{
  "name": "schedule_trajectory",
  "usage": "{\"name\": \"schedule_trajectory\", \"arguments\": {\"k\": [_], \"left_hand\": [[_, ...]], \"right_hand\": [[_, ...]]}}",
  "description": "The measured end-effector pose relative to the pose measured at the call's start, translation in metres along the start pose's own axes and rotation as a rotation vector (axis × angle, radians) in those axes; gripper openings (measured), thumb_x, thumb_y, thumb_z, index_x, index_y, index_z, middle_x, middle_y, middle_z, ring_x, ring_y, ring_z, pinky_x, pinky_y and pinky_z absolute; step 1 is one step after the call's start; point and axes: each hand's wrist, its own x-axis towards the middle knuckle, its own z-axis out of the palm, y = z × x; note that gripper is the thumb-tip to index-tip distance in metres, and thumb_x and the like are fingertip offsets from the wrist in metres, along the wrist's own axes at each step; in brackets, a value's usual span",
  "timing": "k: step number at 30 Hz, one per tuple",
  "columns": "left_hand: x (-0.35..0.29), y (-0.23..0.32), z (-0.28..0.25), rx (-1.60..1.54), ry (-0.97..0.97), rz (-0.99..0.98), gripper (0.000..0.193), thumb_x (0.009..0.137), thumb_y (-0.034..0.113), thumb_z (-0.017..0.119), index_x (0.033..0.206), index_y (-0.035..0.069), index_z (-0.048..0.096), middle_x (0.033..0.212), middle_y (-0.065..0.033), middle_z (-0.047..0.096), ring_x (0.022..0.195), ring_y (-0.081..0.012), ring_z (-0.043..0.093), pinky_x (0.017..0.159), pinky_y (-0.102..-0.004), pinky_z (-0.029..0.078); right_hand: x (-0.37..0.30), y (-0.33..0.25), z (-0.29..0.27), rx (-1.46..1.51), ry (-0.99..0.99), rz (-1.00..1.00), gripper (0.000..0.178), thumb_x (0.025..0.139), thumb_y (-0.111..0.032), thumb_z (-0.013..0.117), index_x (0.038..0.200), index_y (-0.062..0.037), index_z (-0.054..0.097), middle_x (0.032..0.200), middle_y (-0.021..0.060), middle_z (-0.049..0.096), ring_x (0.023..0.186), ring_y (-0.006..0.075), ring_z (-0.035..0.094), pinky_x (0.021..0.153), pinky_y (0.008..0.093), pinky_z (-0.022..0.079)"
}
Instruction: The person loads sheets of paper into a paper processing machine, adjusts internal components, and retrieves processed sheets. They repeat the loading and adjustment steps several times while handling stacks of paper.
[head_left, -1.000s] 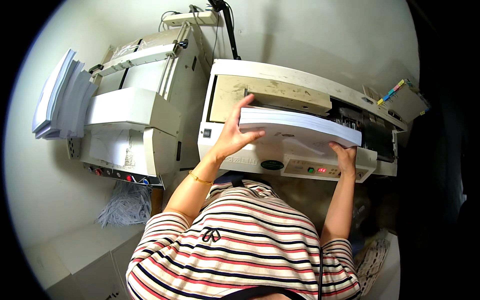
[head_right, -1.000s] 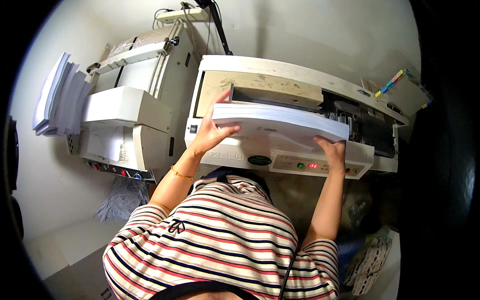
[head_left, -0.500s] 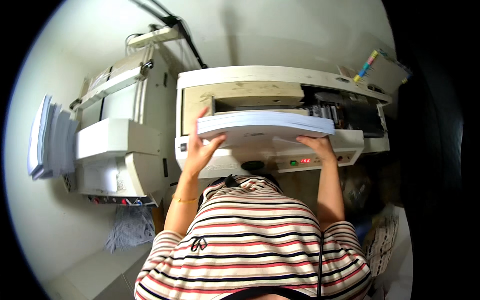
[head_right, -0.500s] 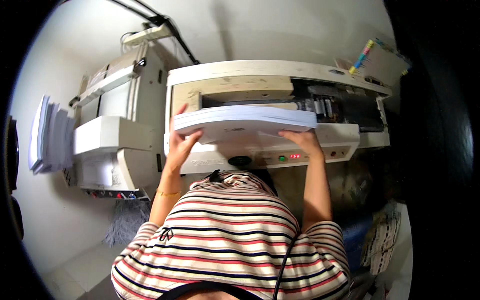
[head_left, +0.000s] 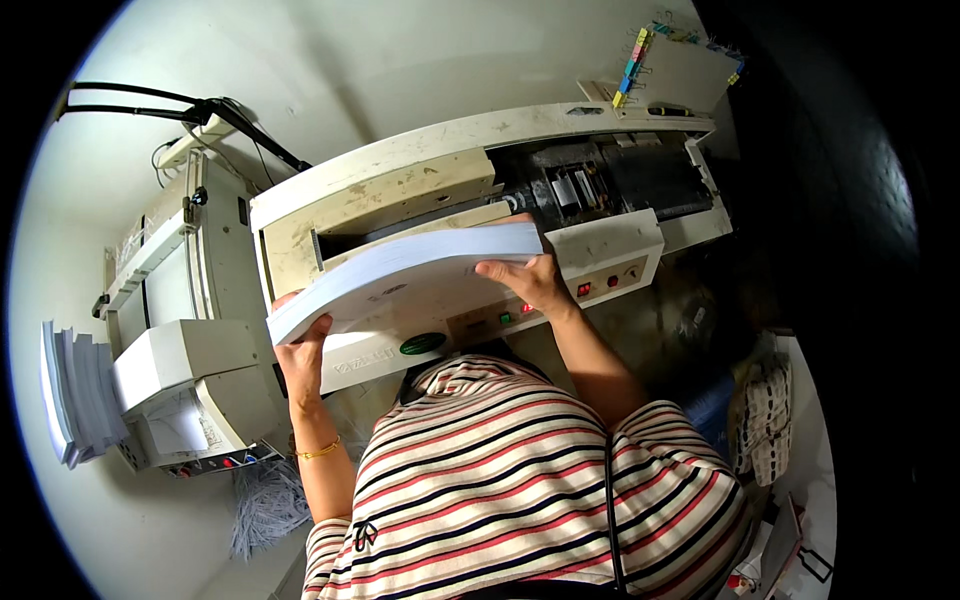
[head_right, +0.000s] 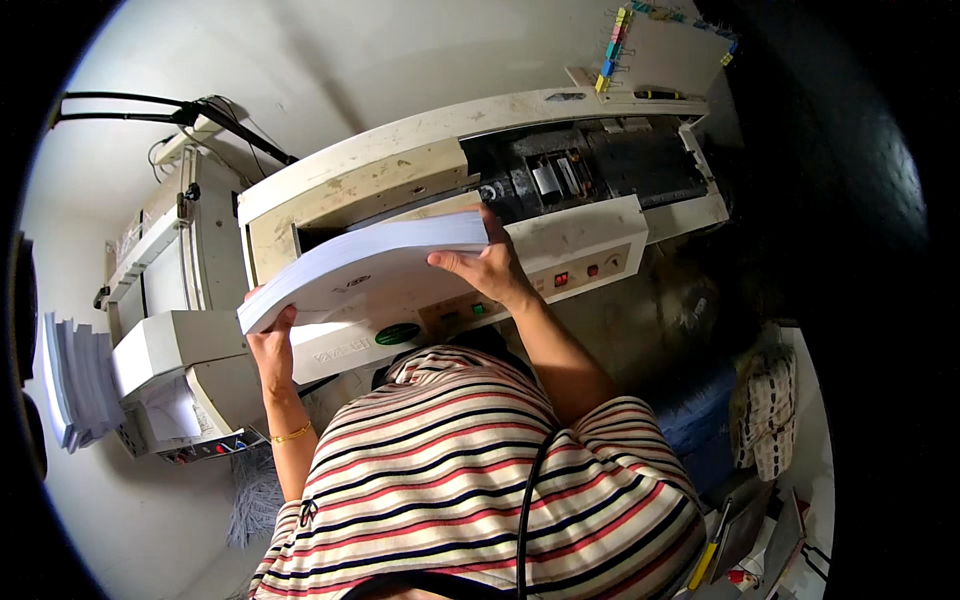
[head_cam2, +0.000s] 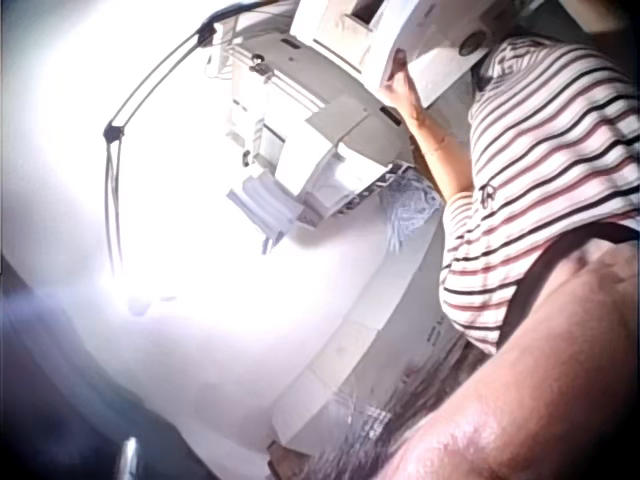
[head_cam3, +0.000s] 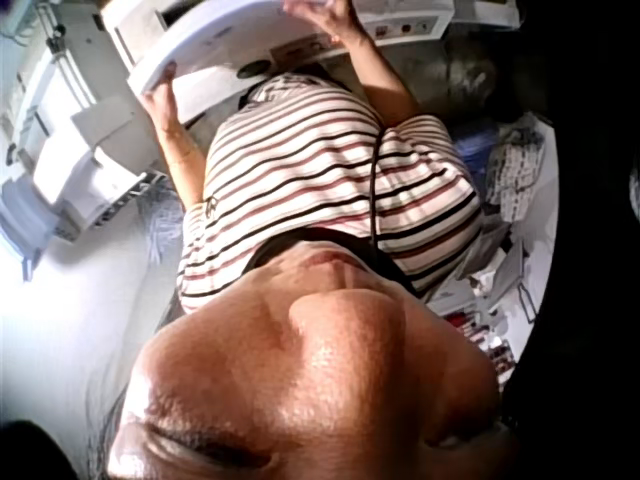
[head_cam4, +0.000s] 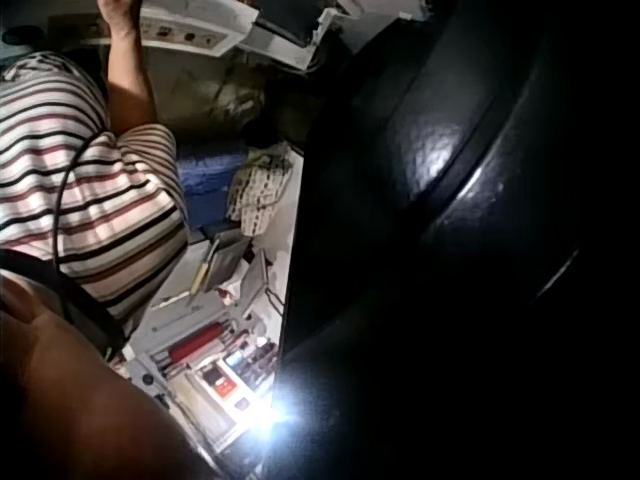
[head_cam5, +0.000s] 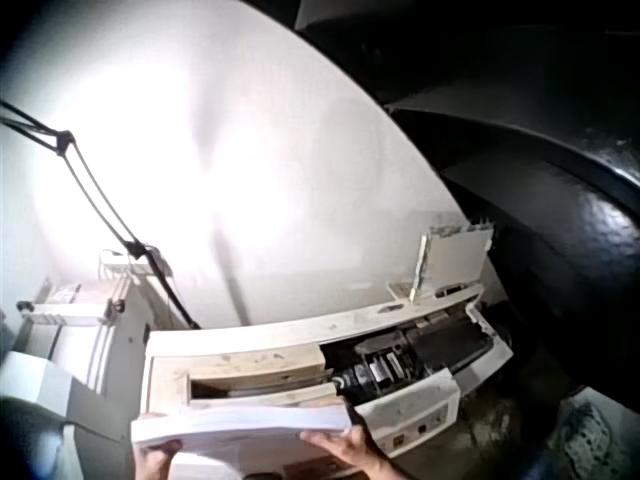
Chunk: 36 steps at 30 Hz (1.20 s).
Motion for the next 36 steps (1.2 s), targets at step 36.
{"name": "schedule_trajectory", "arguments": {"k": [36], "left_hand": [[0.132,-0.004,-0.025,0.237,-0.450,-0.231,0.032,0.085,0.017,0.068,0.109,0.000,0.056,0.091,-0.0102,0.064,0.084,-0.0176,0.064,0.067,-0.0307,0.059]], "right_hand": [[0.120,-0.018,-0.041,-0.330,-0.180,0.389,0.031,0.079,-0.018,0.075,0.098,0.0036,0.065,0.089,0.0066,0.066,0.074,0.0140,0.063,0.063,0.0244,0.053]]}}
